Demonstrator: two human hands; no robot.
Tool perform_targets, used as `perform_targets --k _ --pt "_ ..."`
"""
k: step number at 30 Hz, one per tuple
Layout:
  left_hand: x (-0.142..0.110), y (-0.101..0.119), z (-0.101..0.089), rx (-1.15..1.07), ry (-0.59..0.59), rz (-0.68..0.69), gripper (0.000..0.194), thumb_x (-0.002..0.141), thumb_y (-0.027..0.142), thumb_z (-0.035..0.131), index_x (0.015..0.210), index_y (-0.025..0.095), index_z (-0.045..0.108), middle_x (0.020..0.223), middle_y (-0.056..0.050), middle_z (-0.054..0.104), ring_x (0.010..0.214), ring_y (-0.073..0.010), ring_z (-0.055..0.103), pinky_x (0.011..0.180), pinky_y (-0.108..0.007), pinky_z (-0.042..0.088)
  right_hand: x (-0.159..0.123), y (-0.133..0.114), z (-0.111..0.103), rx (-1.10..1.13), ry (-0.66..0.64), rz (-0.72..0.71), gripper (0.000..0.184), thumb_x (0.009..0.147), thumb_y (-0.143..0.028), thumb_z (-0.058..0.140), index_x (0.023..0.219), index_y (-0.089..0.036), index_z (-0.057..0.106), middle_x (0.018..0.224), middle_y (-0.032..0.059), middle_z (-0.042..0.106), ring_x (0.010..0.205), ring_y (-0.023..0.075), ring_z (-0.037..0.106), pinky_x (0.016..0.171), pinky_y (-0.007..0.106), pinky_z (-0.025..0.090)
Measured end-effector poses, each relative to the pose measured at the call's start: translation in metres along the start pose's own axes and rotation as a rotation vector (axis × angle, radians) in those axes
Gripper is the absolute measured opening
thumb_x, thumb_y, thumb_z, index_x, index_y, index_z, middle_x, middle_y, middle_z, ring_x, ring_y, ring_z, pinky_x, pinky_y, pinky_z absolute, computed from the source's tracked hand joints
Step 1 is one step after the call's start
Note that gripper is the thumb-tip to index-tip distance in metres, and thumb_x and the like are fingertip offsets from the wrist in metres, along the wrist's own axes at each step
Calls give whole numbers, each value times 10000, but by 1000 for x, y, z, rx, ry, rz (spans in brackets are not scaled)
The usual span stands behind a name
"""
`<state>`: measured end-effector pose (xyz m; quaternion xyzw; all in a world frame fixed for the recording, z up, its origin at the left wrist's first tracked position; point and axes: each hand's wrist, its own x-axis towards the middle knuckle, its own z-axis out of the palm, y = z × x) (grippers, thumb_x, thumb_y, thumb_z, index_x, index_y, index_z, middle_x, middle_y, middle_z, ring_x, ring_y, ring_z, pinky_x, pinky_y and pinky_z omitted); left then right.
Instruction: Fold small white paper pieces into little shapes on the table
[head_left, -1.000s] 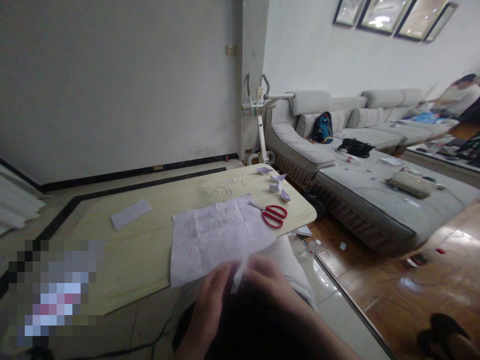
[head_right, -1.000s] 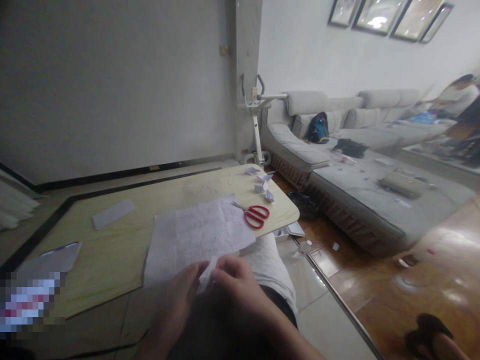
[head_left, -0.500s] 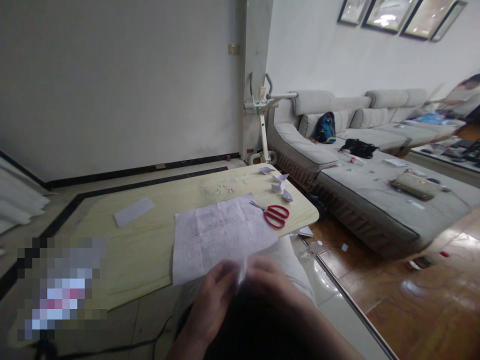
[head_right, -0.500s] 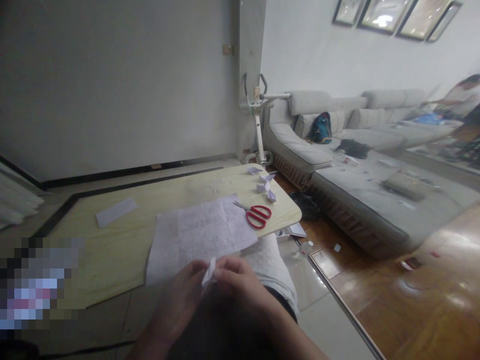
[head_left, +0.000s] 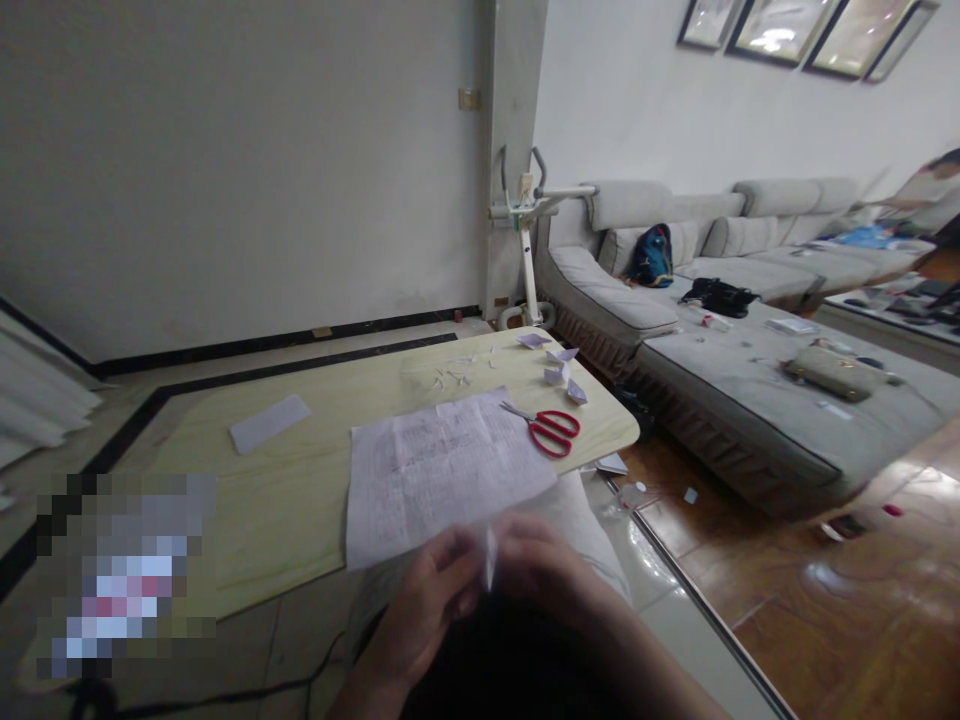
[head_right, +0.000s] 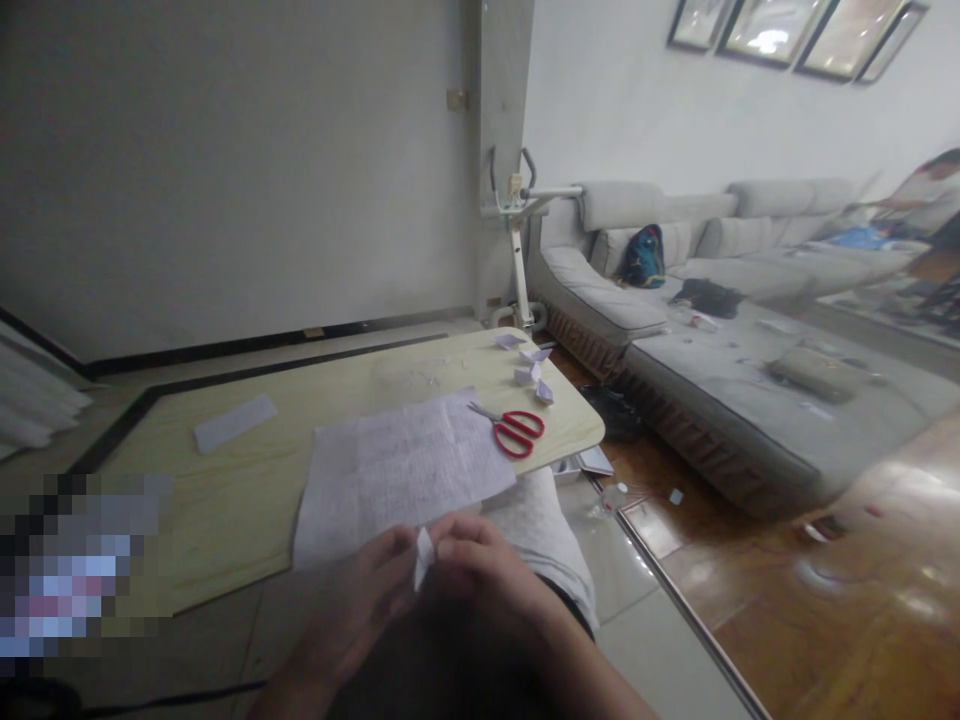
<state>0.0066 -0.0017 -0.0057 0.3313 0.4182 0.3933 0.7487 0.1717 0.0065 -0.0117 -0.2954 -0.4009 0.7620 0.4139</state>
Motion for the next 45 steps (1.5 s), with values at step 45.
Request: perform_targets --k 45 --pt "-11 4 5 1027 112 672 130 899 231 502 923 225 629 908 -28 701 857 -171 658 770 -273 517 1 -8 1 -450 133 -80 141 777 -280 618 781 -161 545 724 -14 559 697 136 512 640 247 416"
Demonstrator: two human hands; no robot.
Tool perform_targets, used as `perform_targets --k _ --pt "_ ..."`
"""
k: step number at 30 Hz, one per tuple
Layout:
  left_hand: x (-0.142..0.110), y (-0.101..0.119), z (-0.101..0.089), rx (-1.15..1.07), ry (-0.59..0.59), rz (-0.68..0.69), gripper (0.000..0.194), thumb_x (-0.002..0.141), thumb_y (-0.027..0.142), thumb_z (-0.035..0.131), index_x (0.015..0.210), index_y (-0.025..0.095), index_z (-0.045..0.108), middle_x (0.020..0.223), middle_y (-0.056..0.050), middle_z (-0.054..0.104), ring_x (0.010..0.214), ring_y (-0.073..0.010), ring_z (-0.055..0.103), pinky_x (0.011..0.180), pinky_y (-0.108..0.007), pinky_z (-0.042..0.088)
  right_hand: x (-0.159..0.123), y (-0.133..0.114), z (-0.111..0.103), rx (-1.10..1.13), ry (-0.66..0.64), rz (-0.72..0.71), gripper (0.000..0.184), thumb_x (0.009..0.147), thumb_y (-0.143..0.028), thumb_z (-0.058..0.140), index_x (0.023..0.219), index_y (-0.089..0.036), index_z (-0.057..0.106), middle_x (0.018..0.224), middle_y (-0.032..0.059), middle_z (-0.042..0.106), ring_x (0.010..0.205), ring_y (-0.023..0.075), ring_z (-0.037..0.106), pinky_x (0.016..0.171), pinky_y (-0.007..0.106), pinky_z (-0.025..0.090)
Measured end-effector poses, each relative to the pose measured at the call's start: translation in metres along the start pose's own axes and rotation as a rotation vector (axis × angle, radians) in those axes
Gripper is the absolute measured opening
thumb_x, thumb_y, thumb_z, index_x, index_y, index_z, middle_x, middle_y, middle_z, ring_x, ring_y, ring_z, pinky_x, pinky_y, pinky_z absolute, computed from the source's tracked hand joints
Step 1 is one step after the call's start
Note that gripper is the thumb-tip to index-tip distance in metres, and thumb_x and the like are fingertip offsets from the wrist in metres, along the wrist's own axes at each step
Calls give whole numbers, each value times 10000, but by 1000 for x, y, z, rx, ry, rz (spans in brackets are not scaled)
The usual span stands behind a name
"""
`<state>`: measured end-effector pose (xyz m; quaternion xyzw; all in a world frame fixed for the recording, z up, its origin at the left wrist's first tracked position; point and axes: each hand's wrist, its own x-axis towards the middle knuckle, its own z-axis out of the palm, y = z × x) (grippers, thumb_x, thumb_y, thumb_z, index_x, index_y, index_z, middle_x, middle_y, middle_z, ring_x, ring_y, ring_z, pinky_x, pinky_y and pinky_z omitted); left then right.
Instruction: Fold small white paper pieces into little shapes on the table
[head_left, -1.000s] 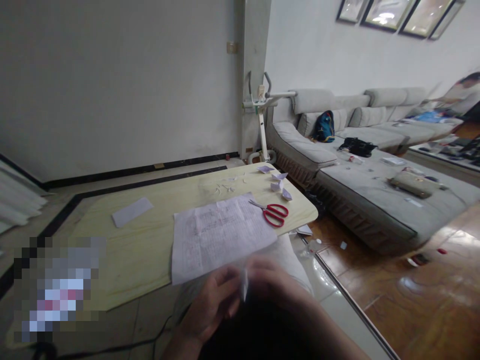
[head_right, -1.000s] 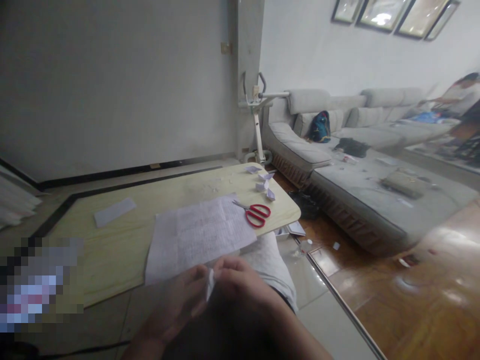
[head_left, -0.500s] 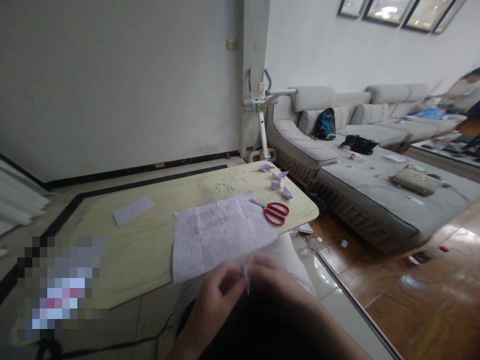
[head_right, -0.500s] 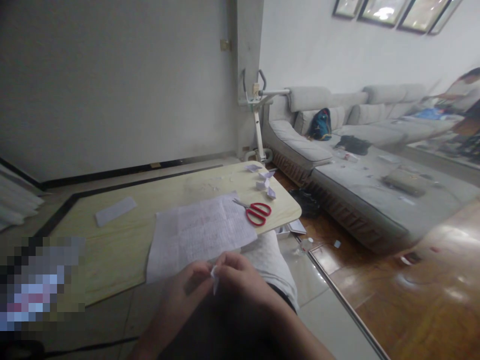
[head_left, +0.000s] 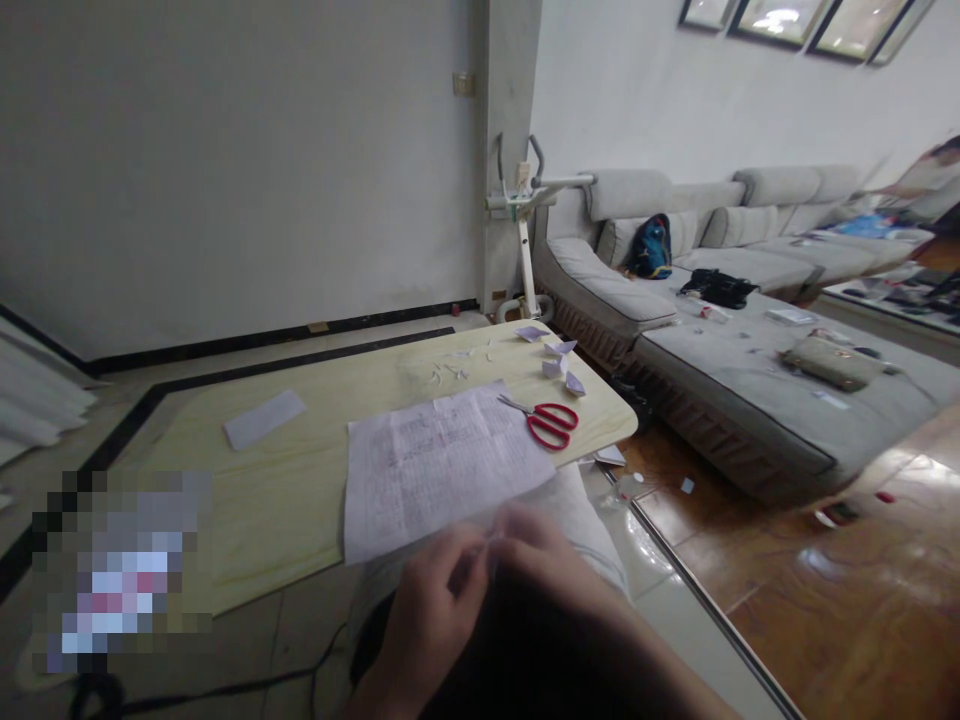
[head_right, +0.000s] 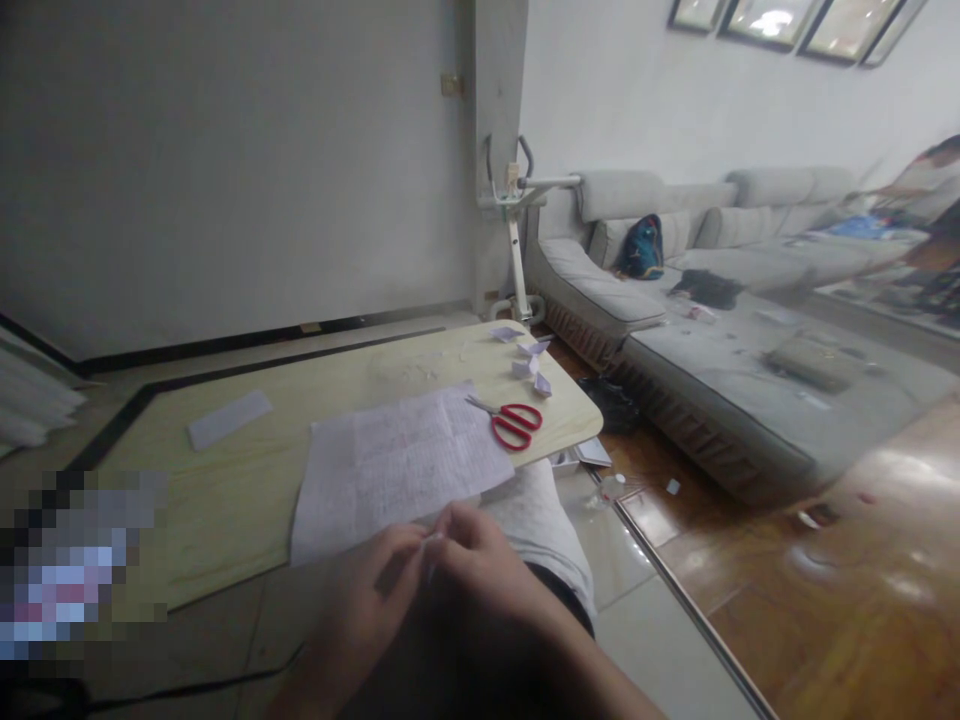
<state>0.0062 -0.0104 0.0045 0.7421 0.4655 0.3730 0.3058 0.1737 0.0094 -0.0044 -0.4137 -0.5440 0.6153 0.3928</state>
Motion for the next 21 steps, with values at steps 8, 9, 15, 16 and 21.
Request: perform_targets --k 8,9,15,16,21 --pt "-2 -10 7 177 56 104 131 900 222 508 929 219 636 934 -45 720 861 -186 681 772 -302 548 -4 0 4 -519 137 -100 58 784 -177 512 741 -164 547 687 -14 548 646 125 475 597 237 359" --pt "-2 -12 7 198 63 121 134 901 214 505 936 217 635 943 -48 722 865 -187 683 774 -305 550 -4 -2 5 -561 144 -101 59 778 -164 504 741 -164 551 682 -14 551 638 123 475 591 237 352" --pt "-2 -15 9 292 101 209 137 902 192 508 944 206 637 938 -54 730 837 -191 694 737 -302 561 -6 -8 9 -718 184 -90 64 751 -142 503 723 -165 555 635 -14 553 593 116 469 556 238 307" --pt "-1 -15 9 307 104 227 137 899 188 511 945 205 639 938 -55 730 830 -194 695 729 -303 562 -6 -8 9 -724 192 -87 63 749 -141 503 721 -165 554 633 -13 553 591 115 468 554 238 304" --pt "0 -14 10 349 120 290 140 888 181 527 967 200 641 966 -61 729 844 -201 695 732 -307 563 -3 -6 9 -729 235 -73 58 747 -155 520 698 -162 550 612 -17 536 574 112 447 537 239 288"
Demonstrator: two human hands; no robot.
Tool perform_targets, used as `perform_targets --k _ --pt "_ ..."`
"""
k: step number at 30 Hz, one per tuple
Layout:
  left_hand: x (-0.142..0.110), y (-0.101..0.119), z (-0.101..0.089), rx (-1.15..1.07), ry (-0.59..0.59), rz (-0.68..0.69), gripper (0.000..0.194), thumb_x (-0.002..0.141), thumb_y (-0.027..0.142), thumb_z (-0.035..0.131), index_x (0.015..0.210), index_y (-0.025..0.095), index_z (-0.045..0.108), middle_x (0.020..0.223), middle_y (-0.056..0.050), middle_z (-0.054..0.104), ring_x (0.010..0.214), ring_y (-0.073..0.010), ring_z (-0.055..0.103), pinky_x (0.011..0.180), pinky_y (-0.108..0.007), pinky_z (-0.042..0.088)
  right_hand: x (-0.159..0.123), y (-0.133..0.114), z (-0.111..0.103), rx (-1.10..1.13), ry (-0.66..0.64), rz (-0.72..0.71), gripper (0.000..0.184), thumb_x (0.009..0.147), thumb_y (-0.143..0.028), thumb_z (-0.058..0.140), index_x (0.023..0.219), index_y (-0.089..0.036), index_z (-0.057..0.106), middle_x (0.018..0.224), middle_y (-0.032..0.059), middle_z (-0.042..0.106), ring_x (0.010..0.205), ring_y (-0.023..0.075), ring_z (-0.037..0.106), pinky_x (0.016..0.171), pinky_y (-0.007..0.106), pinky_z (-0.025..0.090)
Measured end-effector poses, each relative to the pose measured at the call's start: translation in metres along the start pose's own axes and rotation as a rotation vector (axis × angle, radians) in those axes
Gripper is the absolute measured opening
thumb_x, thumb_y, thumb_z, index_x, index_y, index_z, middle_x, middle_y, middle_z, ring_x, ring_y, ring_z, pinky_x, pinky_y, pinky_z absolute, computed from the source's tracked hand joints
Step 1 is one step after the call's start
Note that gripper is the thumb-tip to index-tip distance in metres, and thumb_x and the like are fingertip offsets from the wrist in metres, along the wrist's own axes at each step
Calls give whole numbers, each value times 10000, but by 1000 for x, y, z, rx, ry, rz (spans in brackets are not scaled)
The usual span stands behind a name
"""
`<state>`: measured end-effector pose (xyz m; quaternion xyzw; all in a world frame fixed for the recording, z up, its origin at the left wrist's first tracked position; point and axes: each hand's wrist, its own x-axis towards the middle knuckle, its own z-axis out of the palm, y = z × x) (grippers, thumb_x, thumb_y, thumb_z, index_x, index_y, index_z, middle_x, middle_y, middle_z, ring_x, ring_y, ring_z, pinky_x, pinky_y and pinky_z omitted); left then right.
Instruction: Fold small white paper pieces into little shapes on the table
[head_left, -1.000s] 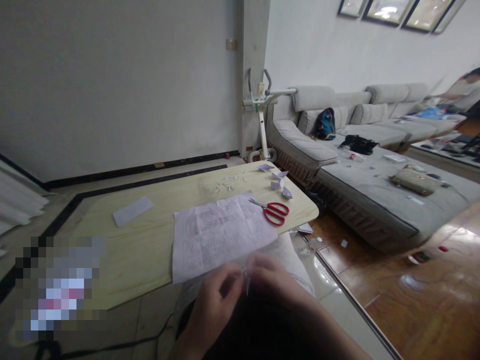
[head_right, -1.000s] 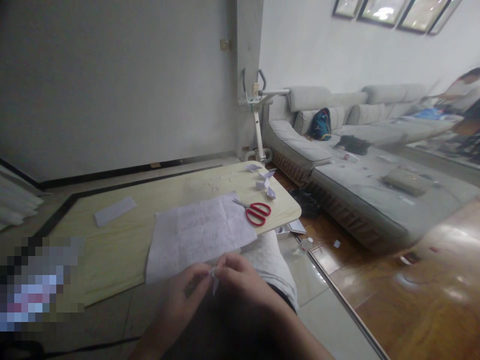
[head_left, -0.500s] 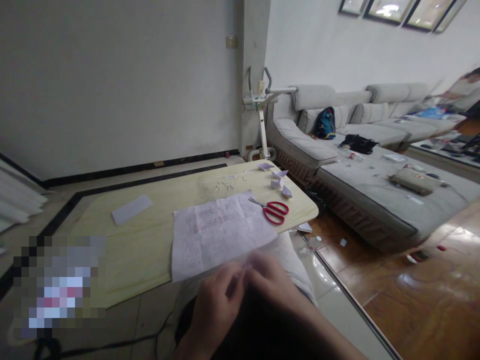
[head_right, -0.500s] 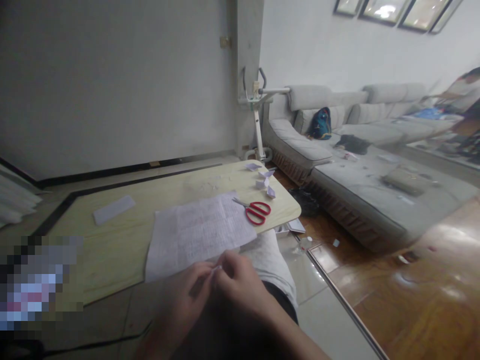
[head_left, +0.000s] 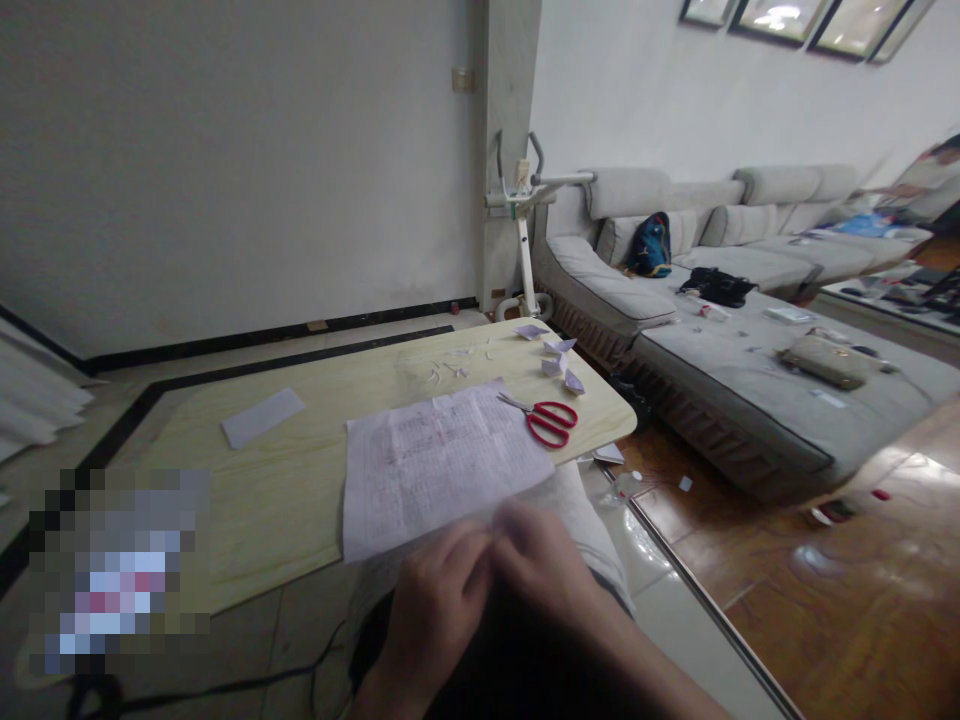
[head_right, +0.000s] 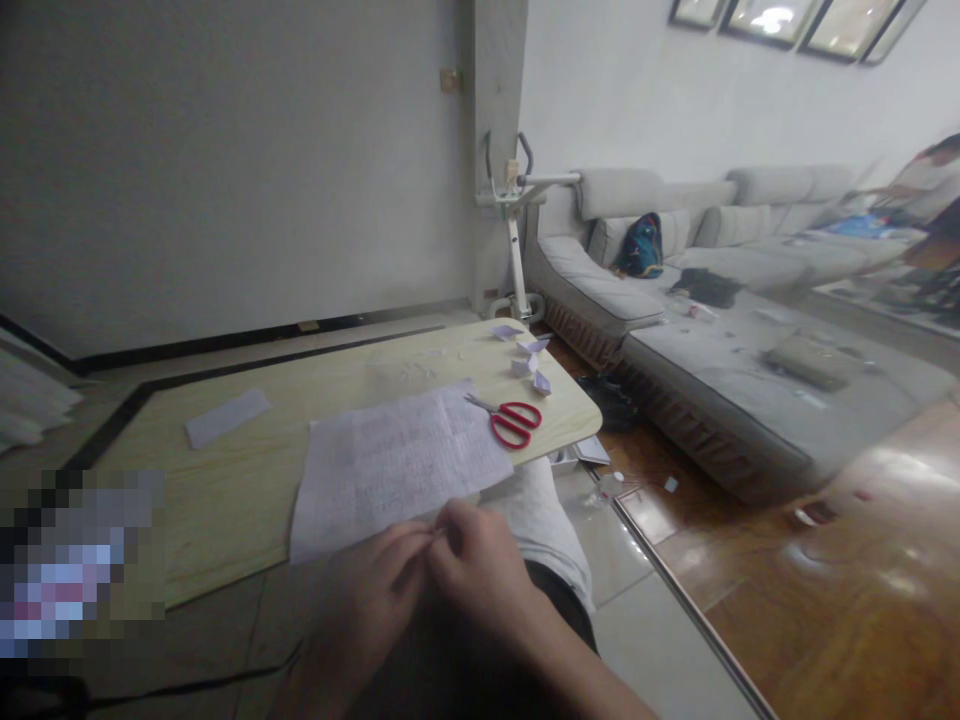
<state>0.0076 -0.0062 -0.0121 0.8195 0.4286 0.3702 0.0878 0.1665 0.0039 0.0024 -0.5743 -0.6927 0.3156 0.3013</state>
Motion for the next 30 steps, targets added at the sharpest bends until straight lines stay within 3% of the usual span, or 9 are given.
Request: perform_targets --k 11,30 --pt "-1 -6 0 -63 -51 -131 143 898 191 504 959 220 630 936 -40 722 846 -185 684 735 -315 557 3 8 -9 431 -210 51 127 824 -249 567 847 -143 633 780 20 640 740 155 574 621 236 423" --pt "2 -1 -2 19 -75 -57 164 913 218 493 971 197 645 938 -64 730 822 -202 695 715 -313 563 4 4 1 123 -70 57 72 729 -132 516 691 -151 574 652 -9 561 609 116 466 558 226 328"
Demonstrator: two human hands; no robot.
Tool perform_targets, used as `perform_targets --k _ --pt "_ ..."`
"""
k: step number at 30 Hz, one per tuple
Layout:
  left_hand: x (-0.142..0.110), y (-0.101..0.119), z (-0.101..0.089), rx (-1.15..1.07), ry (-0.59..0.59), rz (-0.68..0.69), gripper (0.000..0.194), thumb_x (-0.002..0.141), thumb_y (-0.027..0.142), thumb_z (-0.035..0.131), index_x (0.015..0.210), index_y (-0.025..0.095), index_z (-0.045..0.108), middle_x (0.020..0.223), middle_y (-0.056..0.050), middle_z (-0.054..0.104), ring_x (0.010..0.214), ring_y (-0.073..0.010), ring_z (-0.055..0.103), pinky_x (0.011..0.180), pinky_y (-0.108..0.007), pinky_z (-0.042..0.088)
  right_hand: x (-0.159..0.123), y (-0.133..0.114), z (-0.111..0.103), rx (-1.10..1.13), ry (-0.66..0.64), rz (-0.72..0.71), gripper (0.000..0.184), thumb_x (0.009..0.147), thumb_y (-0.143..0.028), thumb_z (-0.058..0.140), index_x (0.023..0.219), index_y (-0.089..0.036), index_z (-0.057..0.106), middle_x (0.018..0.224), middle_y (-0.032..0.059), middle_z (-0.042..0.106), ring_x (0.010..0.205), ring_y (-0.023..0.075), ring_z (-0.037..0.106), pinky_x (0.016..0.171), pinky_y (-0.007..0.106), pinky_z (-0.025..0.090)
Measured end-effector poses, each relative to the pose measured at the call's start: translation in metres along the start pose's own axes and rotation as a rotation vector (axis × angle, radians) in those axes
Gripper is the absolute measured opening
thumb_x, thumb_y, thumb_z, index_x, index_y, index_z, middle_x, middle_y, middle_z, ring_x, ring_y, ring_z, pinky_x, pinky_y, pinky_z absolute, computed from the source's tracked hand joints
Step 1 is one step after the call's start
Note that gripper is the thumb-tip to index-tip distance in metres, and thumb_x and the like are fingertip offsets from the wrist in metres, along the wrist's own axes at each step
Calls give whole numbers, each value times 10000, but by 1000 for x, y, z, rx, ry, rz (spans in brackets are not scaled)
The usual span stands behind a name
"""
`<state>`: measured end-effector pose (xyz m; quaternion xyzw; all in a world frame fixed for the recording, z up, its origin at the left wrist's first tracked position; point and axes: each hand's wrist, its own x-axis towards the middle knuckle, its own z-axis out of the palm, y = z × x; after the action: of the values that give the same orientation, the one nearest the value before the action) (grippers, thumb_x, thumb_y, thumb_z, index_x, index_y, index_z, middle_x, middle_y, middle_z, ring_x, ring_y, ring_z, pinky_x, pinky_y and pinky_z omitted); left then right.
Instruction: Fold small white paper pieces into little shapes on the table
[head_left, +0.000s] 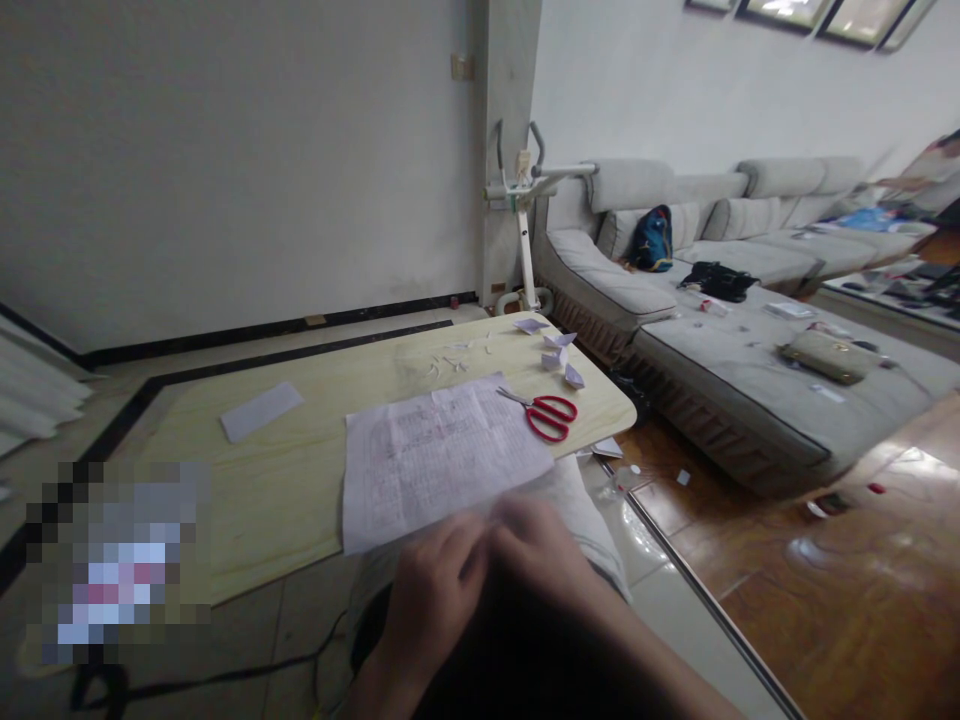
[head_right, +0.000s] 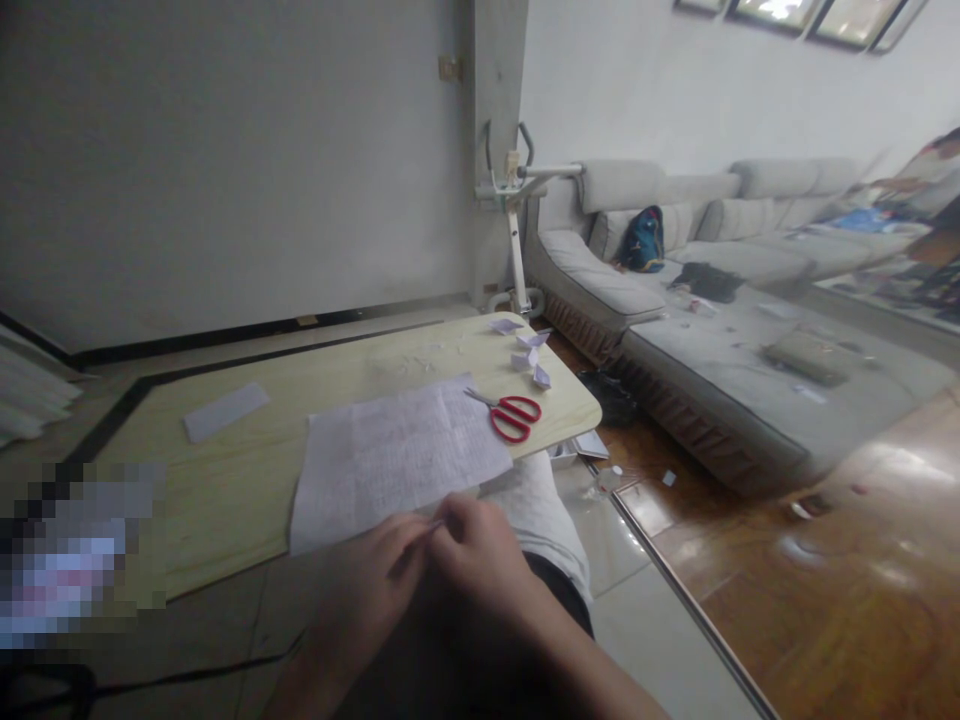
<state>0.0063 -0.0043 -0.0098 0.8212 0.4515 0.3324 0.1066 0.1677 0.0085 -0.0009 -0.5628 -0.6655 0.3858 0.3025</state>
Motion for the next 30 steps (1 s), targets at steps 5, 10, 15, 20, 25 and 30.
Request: perform_targets --k 5,10,15,20,25,30 --pt "0 -1 0 -49 -13 16 215 890 157 503 1043 214 644 1057 -49 720 933 -195 687 818 -317 560 1 2 0 -2 19 -19 76 741 -155 537 685 -145 586 630 -13 558 600 113 457 553 226 321" --pt "-1 0 -1 -121 -49 -2 346 850 179 561 1191 227 574 1138 -45 699 1019 -198 667 883 -332 549 3 0 -12 253 -77 43 93 769 -196 561 739 -130 620 706 9 618 655 130 526 574 225 388" --pt "0 -3 1 -134 -54 20 359 848 154 542 1198 235 563 1159 -48 689 1038 -201 660 891 -343 549 4 -1 -25 421 -186 55 139 780 -259 607 762 -129 653 713 21 639 679 142 558 604 234 432" --pt "-1 -5 2 -121 -45 21 351 861 114 473 1167 237 593 1157 -52 684 1029 -203 659 886 -352 549 4 4 -27 494 -274 60 179 818 -270 569 777 -133 676 705 15 626 639 121 541 594 225 431" --pt "0 -3 -1 -129 -57 16 337 859 136 492 1158 241 607 1179 -63 664 1040 -212 646 884 -351 541 5 6 -24 491 -277 79 214 807 -342 628 780 -136 680 673 6 612 614 114 526 563 217 415" --pt "-1 -8 -8 -384 -33 -231 280 872 283 524 1135 218 591 1005 -67 698 796 -181 675 669 -284 561 6 10 -22 601 -200 147 230 777 -347 636 681 -139 621 554 -30 532 502 83 453 470 197 331"
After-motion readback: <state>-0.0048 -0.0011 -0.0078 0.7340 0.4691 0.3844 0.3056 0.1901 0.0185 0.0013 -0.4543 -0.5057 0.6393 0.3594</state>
